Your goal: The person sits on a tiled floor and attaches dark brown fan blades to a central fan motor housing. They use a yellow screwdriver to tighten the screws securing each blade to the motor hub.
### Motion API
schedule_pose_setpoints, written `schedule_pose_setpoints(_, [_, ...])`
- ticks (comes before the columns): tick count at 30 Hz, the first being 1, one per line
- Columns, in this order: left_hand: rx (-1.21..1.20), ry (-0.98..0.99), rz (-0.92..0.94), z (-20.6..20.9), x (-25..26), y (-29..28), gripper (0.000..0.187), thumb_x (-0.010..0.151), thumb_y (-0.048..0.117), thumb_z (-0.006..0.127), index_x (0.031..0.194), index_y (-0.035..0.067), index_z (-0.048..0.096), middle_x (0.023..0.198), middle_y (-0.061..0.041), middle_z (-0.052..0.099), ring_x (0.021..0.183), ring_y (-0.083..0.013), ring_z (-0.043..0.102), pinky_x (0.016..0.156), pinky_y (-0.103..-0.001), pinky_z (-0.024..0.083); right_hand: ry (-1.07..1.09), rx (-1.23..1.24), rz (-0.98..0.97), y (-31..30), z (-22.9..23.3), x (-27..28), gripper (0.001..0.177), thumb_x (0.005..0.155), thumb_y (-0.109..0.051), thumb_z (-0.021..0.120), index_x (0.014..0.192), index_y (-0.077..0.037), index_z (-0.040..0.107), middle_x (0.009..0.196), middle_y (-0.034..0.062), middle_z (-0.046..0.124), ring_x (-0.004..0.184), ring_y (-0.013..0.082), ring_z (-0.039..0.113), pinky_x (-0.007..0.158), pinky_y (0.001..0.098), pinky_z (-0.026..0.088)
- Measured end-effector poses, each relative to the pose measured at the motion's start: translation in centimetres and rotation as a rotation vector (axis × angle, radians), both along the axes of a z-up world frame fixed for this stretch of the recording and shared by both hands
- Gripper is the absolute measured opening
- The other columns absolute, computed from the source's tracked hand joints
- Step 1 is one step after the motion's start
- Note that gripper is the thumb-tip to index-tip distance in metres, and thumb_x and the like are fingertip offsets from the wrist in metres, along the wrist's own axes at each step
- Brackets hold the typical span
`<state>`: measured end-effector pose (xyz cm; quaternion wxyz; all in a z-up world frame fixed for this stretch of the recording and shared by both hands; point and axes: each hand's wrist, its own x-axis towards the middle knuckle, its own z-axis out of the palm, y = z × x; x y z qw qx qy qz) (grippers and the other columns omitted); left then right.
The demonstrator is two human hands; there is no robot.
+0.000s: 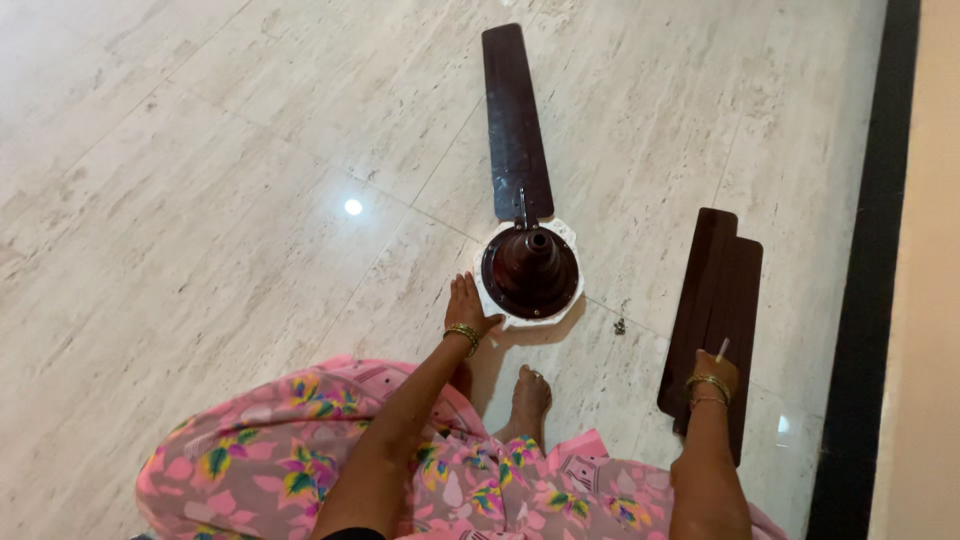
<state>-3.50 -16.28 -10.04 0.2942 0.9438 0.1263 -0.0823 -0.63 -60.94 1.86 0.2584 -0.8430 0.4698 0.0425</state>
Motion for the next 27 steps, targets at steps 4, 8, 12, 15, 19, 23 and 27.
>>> schedule_pose_setpoints(4, [0.020, 0.124, -0.058, -0.4, -2.0, 0.2, 0.122, 0.068, 0.053, 0.086, 0.155, -0.006, 0.024, 0.161, -0.024, 0.031, 0.152, -0.0426, 0.021, 0.125, -0.040, 0.021, -0.045, -0.098, -0.203, -1.6, 0.5, -4.4, 0.031, 0.094, -0.022, 0.067, 0.104, 0.007, 0.071, 0.106, 0.0271, 0.069, 0.089, 0.0402, 0.073, 0.071, 0.0482, 0.057])
schedule_pose_setpoints(8, [0.058, -0.004, -0.166, -0.3, -2.3, 1.7, 0.114, 0.073, 0.052, 0.084, 0.152, -0.009, 0.029, 0.156, -0.025, 0.040, 0.148, -0.0377, 0.032, 0.127, -0.043, 0.020, -0.019, -0.016, -0.376, -2.0, -0.6, -9.2, 0.033, 0.093, -0.025, 0.067, 0.105, 0.006, 0.071, 0.107, 0.0258, 0.069, 0.090, 0.0391, 0.072, 0.072, 0.0477, 0.057])
schedule_pose_setpoints(12, [-0.014, -0.050, -0.101, -0.2, -1.7, 1.4, 0.113, 0.070, 0.047, 0.086, 0.154, -0.006, 0.030, 0.156, -0.025, 0.040, 0.148, -0.0392, 0.032, 0.127, -0.043, 0.022, -0.058, 0.111, -0.508, -3.0, -1.7, -11.7, 0.035, 0.092, -0.027, 0.068, 0.107, 0.005, 0.070, 0.108, 0.0245, 0.069, 0.090, 0.0379, 0.072, 0.072, 0.0472, 0.057])
schedule_pose_setpoints(15, [-0.069, 0.018, -0.088, 0.0, -2.0, 0.7, 0.116, 0.068, 0.045, 0.087, 0.155, -0.002, 0.026, 0.159, -0.024, 0.034, 0.149, -0.0416, 0.027, 0.124, -0.041, 0.025, -0.089, 0.188, -0.561, -3.1, -2.5, -12.6, 0.036, 0.092, -0.029, 0.068, 0.108, 0.004, 0.070, 0.108, 0.0235, 0.069, 0.091, 0.0370, 0.071, 0.073, 0.0468, 0.056])
schedule_pose_setpoints(19, [-0.088, 0.044, -0.146, 0.1, -2.2, 0.4, 0.117, 0.070, 0.043, 0.087, 0.157, -0.002, 0.022, 0.161, -0.024, 0.031, 0.150, -0.0420, 0.026, 0.125, -0.041, 0.025, -0.127, 0.279, -0.603, -2.9, -3.1, -12.4, 0.038, 0.091, -0.031, 0.069, 0.110, 0.002, 0.070, 0.109, 0.0222, 0.069, 0.091, 0.0359, 0.071, 0.074, 0.0463, 0.056])
schedule_pose_setpoints(23, [-0.108, 0.073, -0.141, 0.0, -2.3, 0.4, 0.117, 0.072, 0.041, 0.086, 0.159, 0.001, 0.019, 0.163, -0.022, 0.029, 0.151, -0.0425, 0.024, 0.124, -0.041, 0.026, -0.167, 0.344, -0.638, -3.2, -3.1, -12.2, 0.040, 0.090, -0.033, 0.069, 0.111, 0.001, 0.070, 0.109, 0.0209, 0.069, 0.091, 0.0347, 0.070, 0.075, 0.0458, 0.056])
schedule_pose_setpoints(27, [-0.128, 0.126, -0.143, 0.3, -2.3, 0.5, 0.120, 0.072, 0.040, 0.088, 0.160, 0.004, 0.016, 0.164, -0.020, 0.026, 0.151, -0.0423, 0.021, 0.123, -0.042, 0.026, -0.190, 0.392, -0.659, -3.0, -3.5, -12.4, 0.043, 0.090, -0.036, 0.070, 0.113, 0.000, 0.070, 0.110, 0.0196, 0.069, 0.092, 0.0336, 0.070, 0.076, 0.0454, 0.055])
